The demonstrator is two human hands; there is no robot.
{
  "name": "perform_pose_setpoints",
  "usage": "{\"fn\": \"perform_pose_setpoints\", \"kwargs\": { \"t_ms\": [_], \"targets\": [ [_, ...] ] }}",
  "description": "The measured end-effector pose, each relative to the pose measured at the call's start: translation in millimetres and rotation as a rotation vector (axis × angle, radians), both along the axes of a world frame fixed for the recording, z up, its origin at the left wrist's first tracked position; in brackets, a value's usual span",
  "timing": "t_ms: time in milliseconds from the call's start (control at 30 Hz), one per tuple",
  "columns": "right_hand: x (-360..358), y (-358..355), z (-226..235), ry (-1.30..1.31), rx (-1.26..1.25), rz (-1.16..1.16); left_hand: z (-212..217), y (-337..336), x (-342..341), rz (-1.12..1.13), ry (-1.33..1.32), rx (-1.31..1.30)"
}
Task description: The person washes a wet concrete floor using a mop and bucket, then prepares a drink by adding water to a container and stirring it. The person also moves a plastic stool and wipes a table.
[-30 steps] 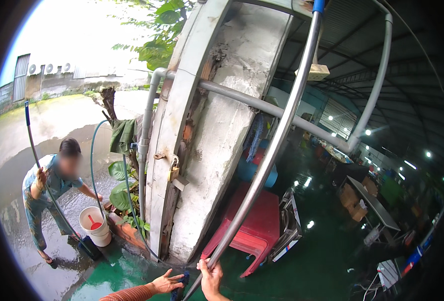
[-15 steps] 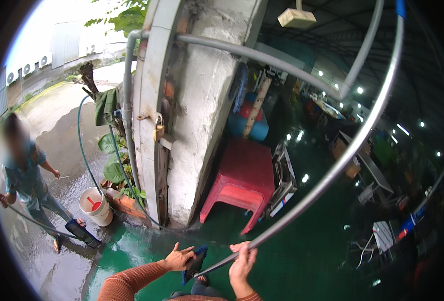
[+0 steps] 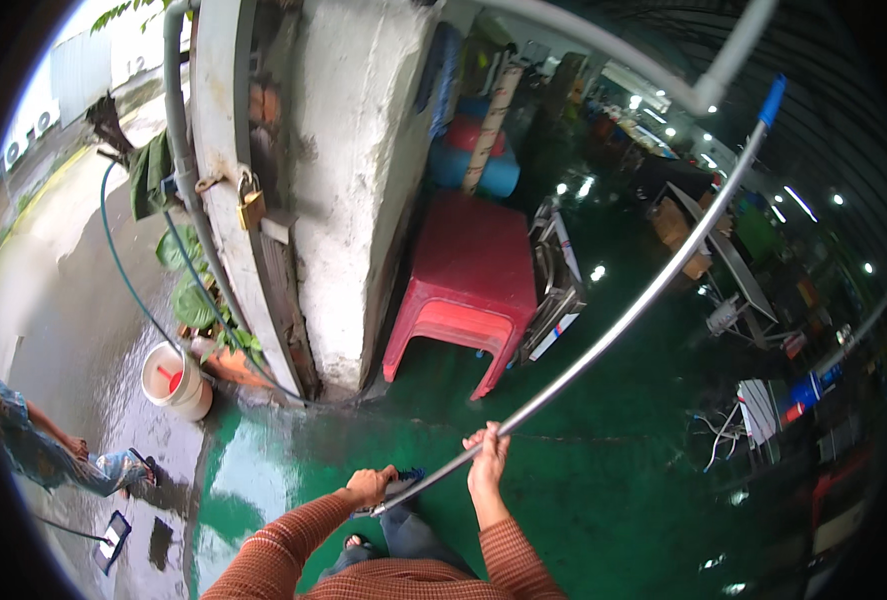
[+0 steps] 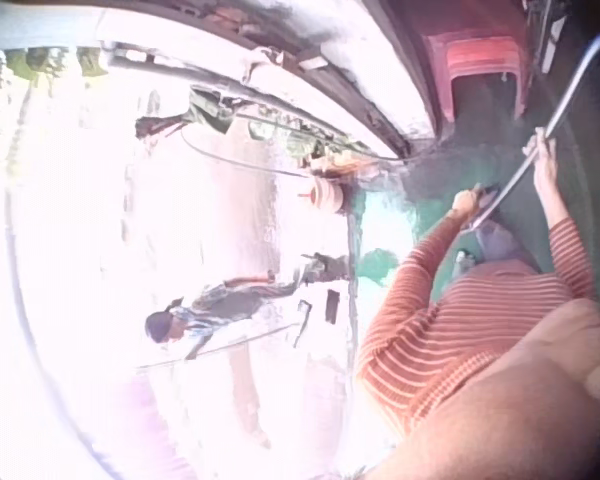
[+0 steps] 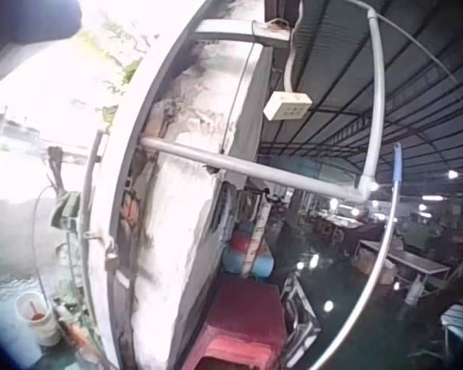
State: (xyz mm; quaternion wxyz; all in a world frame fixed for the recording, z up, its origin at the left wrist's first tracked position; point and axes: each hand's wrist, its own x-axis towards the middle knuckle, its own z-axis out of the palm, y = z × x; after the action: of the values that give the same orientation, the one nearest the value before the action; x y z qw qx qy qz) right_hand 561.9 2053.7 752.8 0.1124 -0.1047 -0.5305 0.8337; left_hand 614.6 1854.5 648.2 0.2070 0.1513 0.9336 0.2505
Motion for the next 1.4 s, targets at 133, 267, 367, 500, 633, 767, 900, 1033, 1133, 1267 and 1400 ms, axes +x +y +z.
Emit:
{"fn": "perform_pose_setpoints", "kwargs": {
  "t_ms": [133,267,367,500,633,767,900,1033,1133,1267,1400],
  "targets": [
    [-64.0,-35.9,-17.0,-0.048,0.040,0.126,-22.0,-17.1,-33.0,0.113,-0.087,0.001],
    [-117.4,-71.5,-38.6,-0.072,0.055,0.253,-57.3,-38.7,-66.4,0.213,-0.109,0.047],
    [-145.5,-77.4,-45.5,-0.129,0.080,0.333,-63.3,-42.9,-96.0,0.264,-0.174,0.079],
    [-173.9,-89.7,-52.9,-0.181,0.049,0.317,-112.2,-47.5,-128.5,0.353,-0.097,0.207],
    [-199.5,-112.6,-78.3,-0.145,0.079,0.404,-128.0,-63.1,-154.2,0.499,-0.074,0.256],
    [-229.7,-125.2,-102.3,-0.152,0.141,0.409,-176.9,-78.5,-202.1,0.464,-0.096,0.250],
    [-244.0,-135.2,-127.6,-0.158,0.167,0.408,-209.2,-83.7,-221.2,0.470,-0.089,0.234],
    [-251.4,-141.7,-129.4,-0.112,0.176,0.357,-211.0,-80.5,-222.4,0.444,-0.023,0.234],
    [-255.8,-138.5,-135.3,-0.121,0.142,0.223,-205.6,-63.4,-214.8,0.458,-0.023,0.203],
    [-260.3,-143.9,-138.5,-0.053,0.120,0.169,-197.8,-37.9,-204.3,0.626,0.018,0.217],
    [-262.7,-146.5,-133.2,-0.037,0.098,0.230,-200.0,-14.0,-183.1,0.724,0.013,0.355]
  ]
}}
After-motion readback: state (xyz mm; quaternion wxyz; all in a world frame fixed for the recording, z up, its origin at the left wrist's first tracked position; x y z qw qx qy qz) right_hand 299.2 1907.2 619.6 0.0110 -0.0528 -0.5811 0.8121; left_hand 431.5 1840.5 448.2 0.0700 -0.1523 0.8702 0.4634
